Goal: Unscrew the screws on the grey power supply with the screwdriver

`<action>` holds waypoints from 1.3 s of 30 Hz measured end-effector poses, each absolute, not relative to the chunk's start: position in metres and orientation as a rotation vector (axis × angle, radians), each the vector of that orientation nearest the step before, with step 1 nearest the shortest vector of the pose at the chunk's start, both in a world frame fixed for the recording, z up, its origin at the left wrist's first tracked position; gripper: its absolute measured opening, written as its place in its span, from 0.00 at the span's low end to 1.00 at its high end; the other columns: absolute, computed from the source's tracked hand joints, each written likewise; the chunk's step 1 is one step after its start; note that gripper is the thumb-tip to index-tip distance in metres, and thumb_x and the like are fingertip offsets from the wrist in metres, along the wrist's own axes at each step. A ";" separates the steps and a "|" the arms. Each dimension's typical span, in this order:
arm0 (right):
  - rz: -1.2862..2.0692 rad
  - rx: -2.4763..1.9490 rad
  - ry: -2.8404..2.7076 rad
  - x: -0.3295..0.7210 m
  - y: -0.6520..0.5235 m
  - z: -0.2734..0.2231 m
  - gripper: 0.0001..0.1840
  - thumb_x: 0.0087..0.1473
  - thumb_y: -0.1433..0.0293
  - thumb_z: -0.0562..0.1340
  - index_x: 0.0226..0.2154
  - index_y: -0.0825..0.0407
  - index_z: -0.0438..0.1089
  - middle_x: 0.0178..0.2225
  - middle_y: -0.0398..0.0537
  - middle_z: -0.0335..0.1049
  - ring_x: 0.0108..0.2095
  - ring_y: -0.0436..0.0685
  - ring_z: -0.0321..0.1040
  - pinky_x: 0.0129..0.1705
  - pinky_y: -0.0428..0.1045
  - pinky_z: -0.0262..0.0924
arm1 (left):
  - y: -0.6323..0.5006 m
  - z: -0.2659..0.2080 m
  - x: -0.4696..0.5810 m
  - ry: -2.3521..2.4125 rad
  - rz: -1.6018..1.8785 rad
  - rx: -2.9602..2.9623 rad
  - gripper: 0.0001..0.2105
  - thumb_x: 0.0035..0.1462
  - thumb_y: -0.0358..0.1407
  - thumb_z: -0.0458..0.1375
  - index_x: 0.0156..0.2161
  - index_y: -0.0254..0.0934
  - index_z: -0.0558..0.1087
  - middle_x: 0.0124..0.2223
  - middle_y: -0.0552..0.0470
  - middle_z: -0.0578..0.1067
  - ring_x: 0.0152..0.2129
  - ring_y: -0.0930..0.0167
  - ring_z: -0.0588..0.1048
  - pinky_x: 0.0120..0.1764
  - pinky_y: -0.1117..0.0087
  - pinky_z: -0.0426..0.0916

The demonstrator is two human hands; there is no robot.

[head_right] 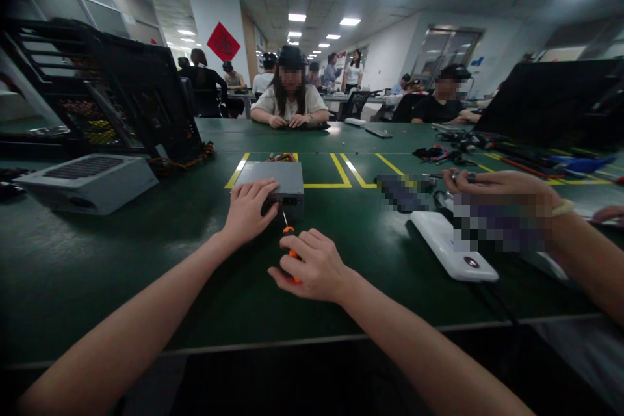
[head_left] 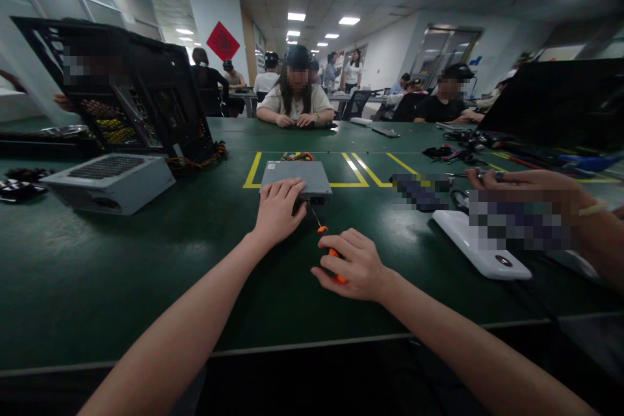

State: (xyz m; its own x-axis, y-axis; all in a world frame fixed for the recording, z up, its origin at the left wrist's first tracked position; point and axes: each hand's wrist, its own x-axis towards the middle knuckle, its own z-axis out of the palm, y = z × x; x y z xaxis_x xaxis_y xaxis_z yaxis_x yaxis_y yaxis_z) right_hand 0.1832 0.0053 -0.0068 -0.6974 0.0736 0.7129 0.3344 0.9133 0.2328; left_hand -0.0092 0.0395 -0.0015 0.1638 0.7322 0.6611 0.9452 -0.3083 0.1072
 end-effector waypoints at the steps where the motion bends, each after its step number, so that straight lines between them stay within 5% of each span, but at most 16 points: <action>1: -0.422 -0.305 -2.317 0.183 0.005 -0.007 0.08 0.49 0.64 0.60 0.28 0.53 0.64 0.33 0.49 0.69 0.28 0.51 0.65 0.27 0.47 0.59 | 0.040 -0.002 -0.009 -1.603 -0.898 -2.117 0.18 0.56 0.37 0.50 0.52 0.42 0.62 0.55 0.51 0.65 0.51 0.64 0.61 0.52 0.59 0.52; 4: -0.307 -0.357 -2.282 0.184 0.004 -0.007 0.12 0.49 0.63 0.60 0.32 0.55 0.64 0.35 0.52 0.69 0.29 0.49 0.66 0.26 0.44 0.59 | 0.040 -0.002 -0.009 -1.605 -0.892 -2.115 0.18 0.56 0.36 0.49 0.52 0.41 0.62 0.55 0.51 0.65 0.51 0.64 0.61 0.52 0.60 0.52; 9: -0.446 -0.295 -2.288 0.183 0.005 -0.008 0.08 0.48 0.65 0.60 0.25 0.52 0.63 0.34 0.49 0.69 0.27 0.50 0.64 0.28 0.47 0.58 | 0.040 -0.003 -0.009 -1.587 -0.904 -2.105 0.18 0.56 0.36 0.50 0.52 0.41 0.62 0.54 0.50 0.65 0.51 0.64 0.61 0.51 0.60 0.52; 14: -0.344 -0.342 -2.286 0.182 0.006 -0.009 0.11 0.50 0.64 0.59 0.33 0.55 0.64 0.35 0.51 0.68 0.31 0.50 0.66 0.28 0.44 0.60 | 0.040 -0.003 -0.009 -1.586 -0.900 -2.093 0.17 0.55 0.36 0.50 0.52 0.41 0.63 0.54 0.51 0.66 0.50 0.64 0.62 0.51 0.60 0.52; 20: -0.444 -0.292 -2.306 0.183 0.006 -0.008 0.08 0.49 0.65 0.59 0.25 0.52 0.64 0.33 0.49 0.68 0.27 0.50 0.64 0.28 0.46 0.58 | 0.041 -0.004 -0.010 -1.575 -0.904 -2.090 0.17 0.55 0.36 0.51 0.51 0.41 0.63 0.54 0.51 0.66 0.50 0.64 0.62 0.51 0.60 0.52; 25: -0.328 -0.333 -2.295 0.183 0.006 -0.010 0.11 0.49 0.64 0.59 0.32 0.56 0.64 0.34 0.52 0.68 0.29 0.49 0.65 0.27 0.43 0.59 | 0.040 -0.004 -0.010 -1.574 -0.898 -2.087 0.17 0.56 0.37 0.50 0.51 0.41 0.63 0.54 0.51 0.66 0.50 0.64 0.62 0.51 0.60 0.53; 30: -0.453 -0.308 -2.310 0.182 0.006 -0.010 0.08 0.49 0.65 0.60 0.25 0.53 0.64 0.34 0.50 0.68 0.27 0.50 0.64 0.28 0.46 0.58 | 0.039 -0.003 -0.007 -1.604 -0.909 -2.063 0.16 0.56 0.36 0.50 0.50 0.41 0.63 0.53 0.51 0.67 0.50 0.65 0.62 0.50 0.60 0.54; 35: -0.365 -0.360 -2.327 0.183 0.006 -0.010 0.12 0.51 0.63 0.58 0.33 0.55 0.64 0.36 0.52 0.68 0.31 0.50 0.66 0.28 0.44 0.60 | 0.038 -0.002 -0.006 -1.619 -0.892 -2.077 0.16 0.57 0.36 0.49 0.51 0.41 0.63 0.54 0.52 0.66 0.50 0.65 0.62 0.50 0.60 0.54; 39: -0.368 -0.321 -2.303 0.184 0.005 -0.010 0.10 0.49 0.64 0.60 0.28 0.54 0.63 0.36 0.52 0.68 0.30 0.50 0.66 0.28 0.44 0.60 | 0.036 -0.001 -0.006 -1.631 -0.877 -2.094 0.16 0.58 0.35 0.48 0.52 0.41 0.62 0.55 0.52 0.66 0.51 0.65 0.61 0.51 0.60 0.53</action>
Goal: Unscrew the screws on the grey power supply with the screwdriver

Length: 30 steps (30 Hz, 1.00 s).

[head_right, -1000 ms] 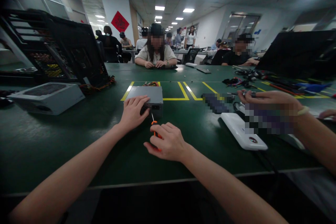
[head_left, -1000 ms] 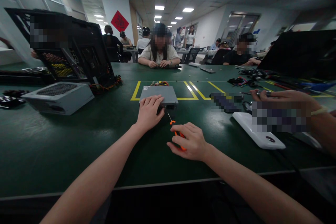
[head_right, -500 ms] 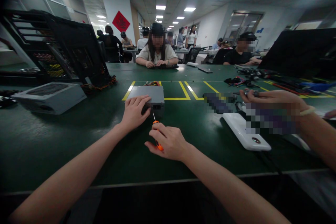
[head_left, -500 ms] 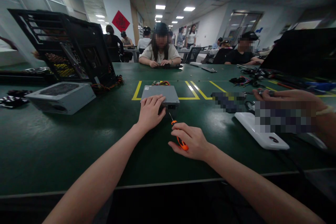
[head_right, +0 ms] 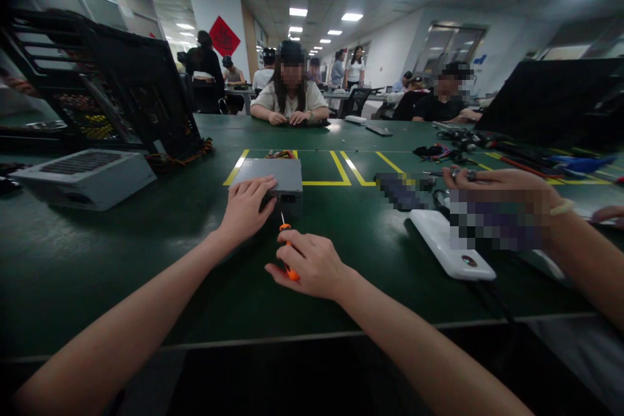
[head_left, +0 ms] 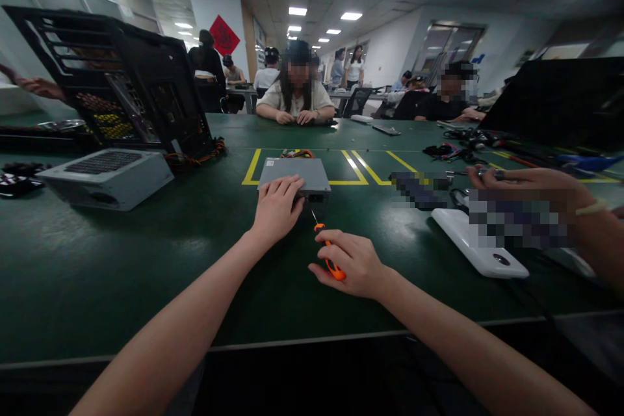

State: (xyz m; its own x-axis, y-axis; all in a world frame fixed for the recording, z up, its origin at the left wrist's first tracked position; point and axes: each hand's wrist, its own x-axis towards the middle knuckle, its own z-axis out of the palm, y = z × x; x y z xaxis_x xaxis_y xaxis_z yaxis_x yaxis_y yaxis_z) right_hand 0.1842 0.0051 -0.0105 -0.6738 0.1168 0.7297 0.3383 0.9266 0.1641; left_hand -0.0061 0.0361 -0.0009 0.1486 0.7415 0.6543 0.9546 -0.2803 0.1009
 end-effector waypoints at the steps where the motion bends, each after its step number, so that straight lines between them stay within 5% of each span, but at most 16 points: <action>1: -0.404 -0.309 -2.305 0.184 0.005 -0.010 0.09 0.49 0.64 0.60 0.27 0.53 0.63 0.35 0.51 0.69 0.29 0.50 0.66 0.28 0.45 0.60 | 0.036 -0.001 -0.006 -1.633 -0.873 -2.095 0.16 0.58 0.35 0.48 0.52 0.41 0.63 0.55 0.52 0.66 0.51 0.65 0.61 0.51 0.60 0.53; 6: -0.388 -0.332 -2.306 0.184 0.005 -0.007 0.11 0.51 0.63 0.58 0.33 0.55 0.64 0.35 0.52 0.68 0.30 0.50 0.66 0.28 0.43 0.60 | 0.035 0.000 -0.004 -1.634 -0.873 -2.081 0.16 0.58 0.35 0.48 0.51 0.42 0.63 0.54 0.52 0.66 0.50 0.65 0.62 0.50 0.60 0.54; 12: -0.454 -0.289 -2.311 0.184 0.005 -0.009 0.09 0.50 0.64 0.59 0.26 0.53 0.63 0.34 0.49 0.69 0.28 0.50 0.65 0.28 0.45 0.59 | 0.034 -0.001 -0.003 -1.639 -0.893 -2.063 0.16 0.58 0.35 0.49 0.51 0.42 0.63 0.54 0.52 0.67 0.50 0.64 0.62 0.49 0.60 0.54; 17: -0.334 -0.339 -2.316 0.183 0.005 -0.010 0.11 0.50 0.64 0.59 0.32 0.55 0.64 0.36 0.52 0.69 0.30 0.49 0.66 0.28 0.43 0.60 | 0.034 -0.001 -0.005 -1.650 -0.896 -2.071 0.16 0.57 0.35 0.49 0.51 0.42 0.63 0.54 0.52 0.66 0.50 0.64 0.62 0.49 0.59 0.54; 22: -0.427 -0.286 -2.342 0.182 0.004 -0.009 0.09 0.50 0.64 0.59 0.25 0.53 0.64 0.34 0.49 0.69 0.28 0.50 0.65 0.28 0.46 0.58 | 0.033 -0.002 -0.006 -1.633 -0.915 -2.076 0.16 0.57 0.35 0.48 0.52 0.42 0.63 0.54 0.51 0.66 0.50 0.64 0.61 0.49 0.59 0.54; 27: -0.336 -0.328 -2.348 0.180 0.003 -0.010 0.12 0.50 0.63 0.58 0.32 0.56 0.64 0.36 0.53 0.69 0.30 0.50 0.66 0.26 0.44 0.59 | 0.033 -0.001 -0.007 -1.651 -0.919 -2.085 0.17 0.56 0.35 0.49 0.51 0.42 0.64 0.54 0.51 0.66 0.50 0.64 0.61 0.50 0.59 0.54; 30: -0.336 -0.307 -2.325 0.180 0.004 -0.012 0.11 0.48 0.63 0.60 0.28 0.55 0.63 0.36 0.53 0.69 0.29 0.50 0.66 0.26 0.44 0.59 | 0.033 -0.001 -0.007 -1.653 -0.918 -2.086 0.17 0.56 0.35 0.49 0.52 0.42 0.63 0.54 0.51 0.66 0.51 0.64 0.61 0.50 0.59 0.54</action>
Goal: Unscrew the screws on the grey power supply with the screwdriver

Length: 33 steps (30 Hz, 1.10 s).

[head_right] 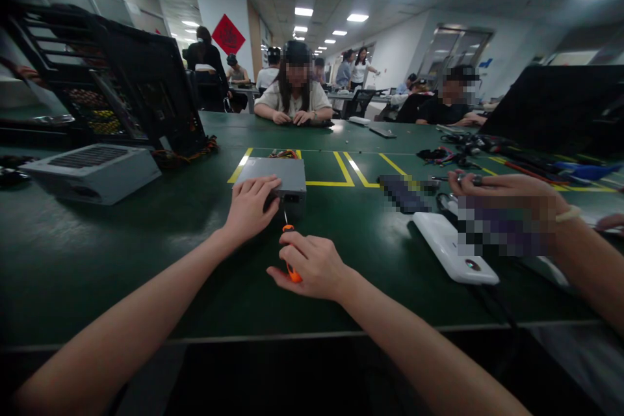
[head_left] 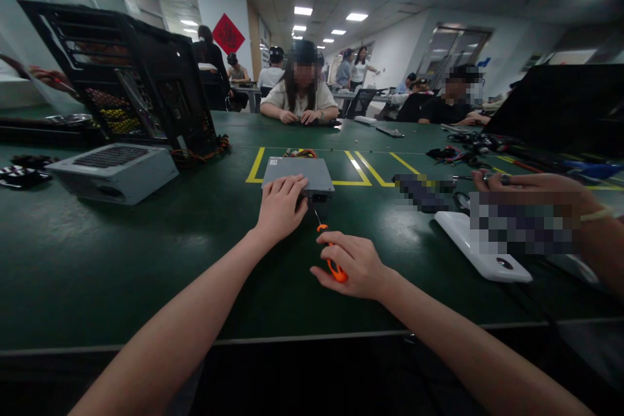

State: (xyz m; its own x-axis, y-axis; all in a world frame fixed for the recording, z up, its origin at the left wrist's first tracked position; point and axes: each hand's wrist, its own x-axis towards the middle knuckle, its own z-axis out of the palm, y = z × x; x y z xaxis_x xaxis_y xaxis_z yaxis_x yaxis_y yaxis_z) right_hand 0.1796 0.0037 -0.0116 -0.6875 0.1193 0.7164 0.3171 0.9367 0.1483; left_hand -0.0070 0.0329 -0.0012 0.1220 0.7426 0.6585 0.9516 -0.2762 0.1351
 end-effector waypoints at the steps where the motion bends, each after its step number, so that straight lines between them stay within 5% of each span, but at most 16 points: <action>1: -0.369 -0.296 -2.329 0.180 0.004 -0.012 0.10 0.48 0.63 0.60 0.27 0.54 0.63 0.35 0.51 0.69 0.28 0.50 0.65 0.27 0.46 0.59 | 0.033 -0.001 -0.007 -1.653 -0.916 -2.085 0.17 0.56 0.35 0.49 0.51 0.42 0.63 0.55 0.51 0.66 0.51 0.64 0.61 0.51 0.59 0.53; 7: -0.323 -0.331 -2.338 0.180 0.003 -0.010 0.12 0.49 0.64 0.59 0.33 0.55 0.64 0.36 0.52 0.69 0.30 0.50 0.66 0.27 0.45 0.59 | 0.033 -0.002 -0.007 -1.656 -0.914 -2.077 0.17 0.56 0.36 0.50 0.51 0.41 0.63 0.54 0.51 0.66 0.51 0.64 0.61 0.51 0.59 0.53; 13: -0.423 -0.287 -2.337 0.181 0.004 -0.009 0.09 0.49 0.64 0.59 0.25 0.52 0.65 0.34 0.49 0.70 0.26 0.49 0.64 0.27 0.46 0.57 | 0.032 -0.001 -0.007 -1.647 -0.920 -2.080 0.17 0.56 0.36 0.49 0.51 0.41 0.63 0.54 0.51 0.66 0.50 0.63 0.61 0.50 0.59 0.54; 18: -0.286 -0.336 -2.350 0.182 0.004 -0.010 0.12 0.50 0.62 0.58 0.32 0.56 0.65 0.36 0.53 0.69 0.29 0.49 0.66 0.26 0.44 0.58 | 0.033 -0.002 -0.006 -1.651 -0.926 -2.076 0.17 0.56 0.36 0.49 0.51 0.41 0.63 0.54 0.50 0.66 0.50 0.63 0.61 0.51 0.59 0.53; 23: -0.387 -0.308 -2.339 0.183 0.003 -0.009 0.10 0.49 0.63 0.58 0.25 0.53 0.65 0.35 0.50 0.70 0.27 0.50 0.65 0.28 0.47 0.58 | 0.033 -0.002 -0.005 -1.655 -0.920 -2.079 0.17 0.55 0.36 0.50 0.52 0.41 0.63 0.54 0.50 0.66 0.50 0.63 0.61 0.51 0.59 0.53; 28: -0.283 -0.351 -2.333 0.183 0.003 -0.008 0.12 0.50 0.62 0.57 0.33 0.55 0.65 0.36 0.53 0.69 0.29 0.50 0.66 0.26 0.44 0.58 | 0.033 -0.002 -0.005 -1.646 -0.923 -2.062 0.17 0.56 0.36 0.50 0.51 0.41 0.63 0.54 0.51 0.66 0.50 0.64 0.61 0.50 0.59 0.53; 33: -0.372 -0.307 -2.327 0.183 0.003 -0.008 0.10 0.49 0.63 0.59 0.26 0.53 0.66 0.35 0.50 0.70 0.27 0.50 0.65 0.27 0.46 0.58 | 0.033 -0.002 -0.005 -1.652 -0.923 -2.066 0.17 0.55 0.36 0.50 0.51 0.41 0.63 0.54 0.50 0.66 0.50 0.64 0.61 0.50 0.59 0.53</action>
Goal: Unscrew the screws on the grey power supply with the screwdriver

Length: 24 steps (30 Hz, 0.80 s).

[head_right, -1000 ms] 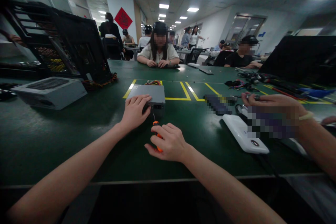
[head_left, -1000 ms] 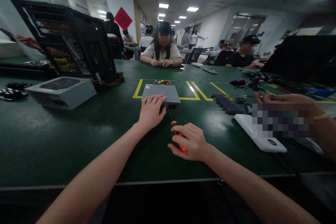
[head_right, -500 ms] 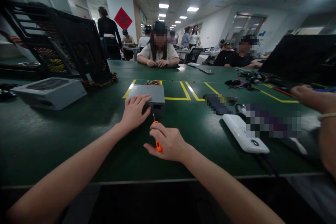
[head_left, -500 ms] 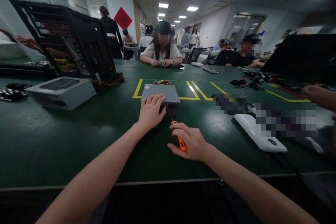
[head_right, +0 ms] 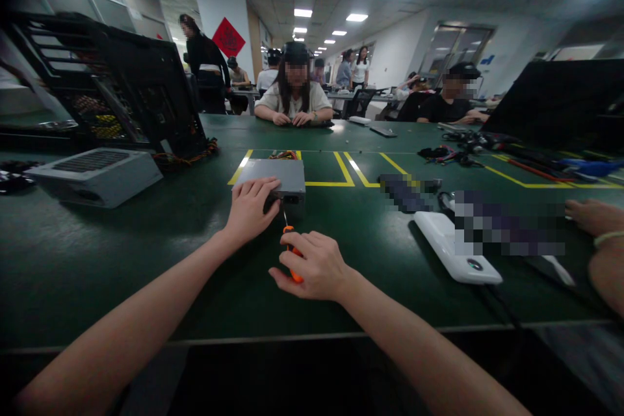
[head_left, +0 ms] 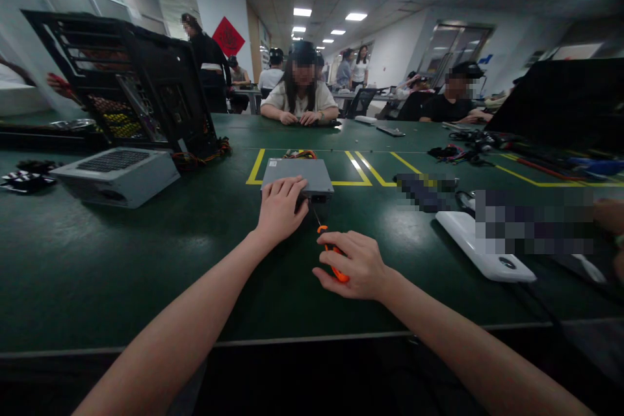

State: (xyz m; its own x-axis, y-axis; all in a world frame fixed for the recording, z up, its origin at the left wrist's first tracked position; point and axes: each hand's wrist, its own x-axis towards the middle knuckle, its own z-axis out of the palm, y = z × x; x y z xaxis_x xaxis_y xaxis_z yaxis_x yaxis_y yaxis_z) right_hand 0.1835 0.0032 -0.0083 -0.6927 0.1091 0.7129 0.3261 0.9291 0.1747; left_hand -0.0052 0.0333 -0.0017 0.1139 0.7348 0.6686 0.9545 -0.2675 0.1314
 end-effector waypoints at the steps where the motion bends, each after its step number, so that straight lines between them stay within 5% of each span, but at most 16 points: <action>1: -0.388 -0.300 -2.328 0.183 0.003 -0.008 0.09 0.49 0.63 0.59 0.26 0.53 0.66 0.34 0.50 0.70 0.27 0.50 0.65 0.27 0.46 0.58 | 0.033 -0.002 -0.005 -1.654 -0.922 -2.066 0.17 0.55 0.36 0.50 0.51 0.41 0.63 0.54 0.50 0.66 0.50 0.64 0.61 0.51 0.59 0.53; 5: -0.308 -0.320 -2.319 0.183 0.003 -0.008 0.12 0.50 0.63 0.58 0.33 0.55 0.66 0.36 0.52 0.70 0.30 0.50 0.67 0.27 0.44 0.59 | 0.034 -0.002 -0.004 -1.656 -0.918 -2.073 0.17 0.55 0.36 0.50 0.52 0.41 0.63 0.54 0.50 0.66 0.50 0.63 0.61 0.51 0.59 0.53; 10: -0.416 -0.308 -2.316 0.183 0.004 -0.009 0.09 0.49 0.63 0.59 0.25 0.52 0.65 0.34 0.49 0.70 0.27 0.49 0.65 0.27 0.46 0.58 | 0.033 -0.002 -0.005 -1.651 -0.922 -2.067 0.17 0.56 0.36 0.50 0.51 0.41 0.63 0.54 0.51 0.66 0.50 0.64 0.61 0.51 0.59 0.53; 24: -0.354 -0.332 -2.326 0.183 0.004 -0.009 0.10 0.49 0.64 0.60 0.31 0.54 0.65 0.35 0.51 0.69 0.28 0.50 0.65 0.27 0.45 0.59 | 0.034 -0.003 -0.005 -1.641 -0.909 -2.061 0.17 0.56 0.36 0.49 0.51 0.41 0.63 0.54 0.51 0.66 0.50 0.64 0.61 0.50 0.59 0.53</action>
State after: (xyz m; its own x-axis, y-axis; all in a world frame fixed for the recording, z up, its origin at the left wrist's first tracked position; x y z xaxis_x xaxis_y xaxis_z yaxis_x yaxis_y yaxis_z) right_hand 0.1829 0.0040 -0.0086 -0.6872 0.1323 0.7143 0.3389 0.9281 0.1541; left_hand -0.0049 0.0341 -0.0026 0.1219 0.7307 0.6718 0.9570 -0.2661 0.1157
